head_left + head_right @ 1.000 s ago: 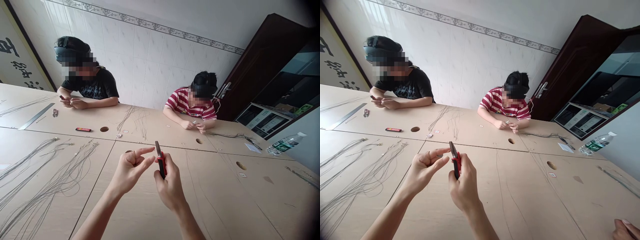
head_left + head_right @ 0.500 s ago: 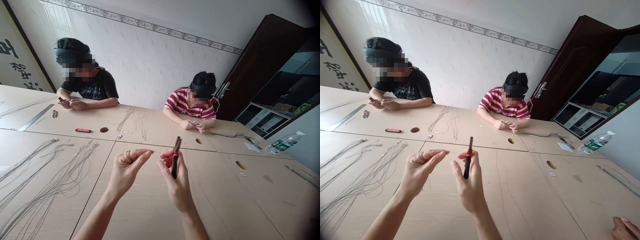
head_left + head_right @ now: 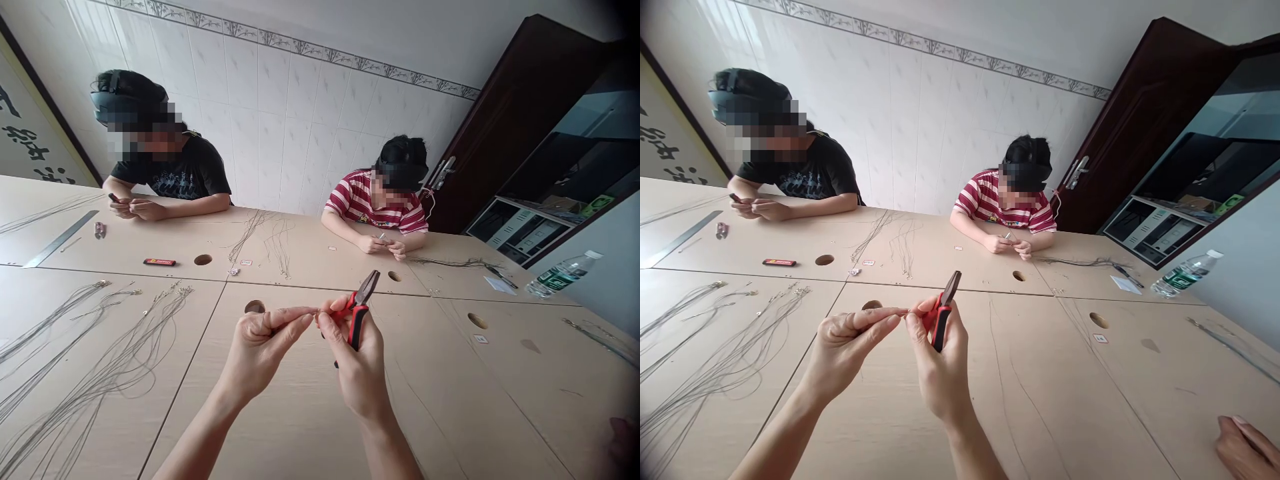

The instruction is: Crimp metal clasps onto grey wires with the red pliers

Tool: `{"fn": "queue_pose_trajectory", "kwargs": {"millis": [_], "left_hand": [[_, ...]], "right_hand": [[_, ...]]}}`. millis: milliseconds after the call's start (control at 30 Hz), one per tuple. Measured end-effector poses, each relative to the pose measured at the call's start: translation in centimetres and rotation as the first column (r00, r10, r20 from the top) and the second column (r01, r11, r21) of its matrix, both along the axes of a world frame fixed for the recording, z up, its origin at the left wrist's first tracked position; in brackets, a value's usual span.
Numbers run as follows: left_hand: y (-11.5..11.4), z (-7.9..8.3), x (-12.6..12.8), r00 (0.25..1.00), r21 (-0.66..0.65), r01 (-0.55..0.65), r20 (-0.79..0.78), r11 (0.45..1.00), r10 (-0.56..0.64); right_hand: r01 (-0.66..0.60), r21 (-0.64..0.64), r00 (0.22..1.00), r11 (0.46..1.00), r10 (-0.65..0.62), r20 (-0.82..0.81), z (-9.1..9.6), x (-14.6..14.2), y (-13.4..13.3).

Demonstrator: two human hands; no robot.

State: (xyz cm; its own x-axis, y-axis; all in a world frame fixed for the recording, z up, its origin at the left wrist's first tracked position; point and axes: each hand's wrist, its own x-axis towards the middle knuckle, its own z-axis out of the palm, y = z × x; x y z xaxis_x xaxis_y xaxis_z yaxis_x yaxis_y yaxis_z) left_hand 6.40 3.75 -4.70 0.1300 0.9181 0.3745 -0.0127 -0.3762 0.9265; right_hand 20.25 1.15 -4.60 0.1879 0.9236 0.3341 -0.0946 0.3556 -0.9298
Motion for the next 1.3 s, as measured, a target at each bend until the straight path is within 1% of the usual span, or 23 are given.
{"fn": "queue_pose_trajectory", "kwargs": {"millis": [200,367,433,567,733,1033,1167,1300], "left_hand": [[0.1,-0.3,-0.1,0.998,-0.002,-0.053,-0.038,0.999,0.053],[0.1,-0.6,-0.2,0.997,-0.016,-0.062,-0.035,0.998,0.061],[0.1,-0.4,-0.2,0.999,-0.040,-0.048,-0.025,0.998,0.047],[0.1,0.4,-0.6,1.000,-0.117,-0.012,0.016,0.993,0.014],[0.4,0.8,-0.9,0.998,-0.118,0.045,0.047,0.992,-0.039],[-0.2,0.9,-0.3,0.984,-0.112,0.139,0.129,0.984,-0.124],[-0.1,0.7,-0.4,0.984,-0.068,0.139,0.119,0.988,-0.130],[0.1,0.6,-0.3,0.988,-0.035,0.125,0.100,0.992,-0.121]], "right_hand": [[-0.007,0.117,1.000,0.993,0.004,0.027,-0.4,0.0,0.4],[-0.053,0.162,0.999,0.985,0.052,0.015,-0.4,0.1,0.4],[-0.050,0.173,0.999,0.984,0.047,0.022,-0.5,0.1,0.4],[0.001,0.176,0.998,0.984,-0.011,0.056,-0.6,0.3,0.6],[0.028,0.178,0.997,0.984,-0.041,0.072,-0.7,0.4,0.7],[-0.048,0.185,0.995,0.982,0.030,0.098,-0.7,0.1,0.6],[-0.075,0.181,0.992,0.981,0.055,0.111,-0.8,0.1,0.6],[-0.106,0.163,0.992,0.981,0.094,0.079,-0.7,0.0,0.6]]}}
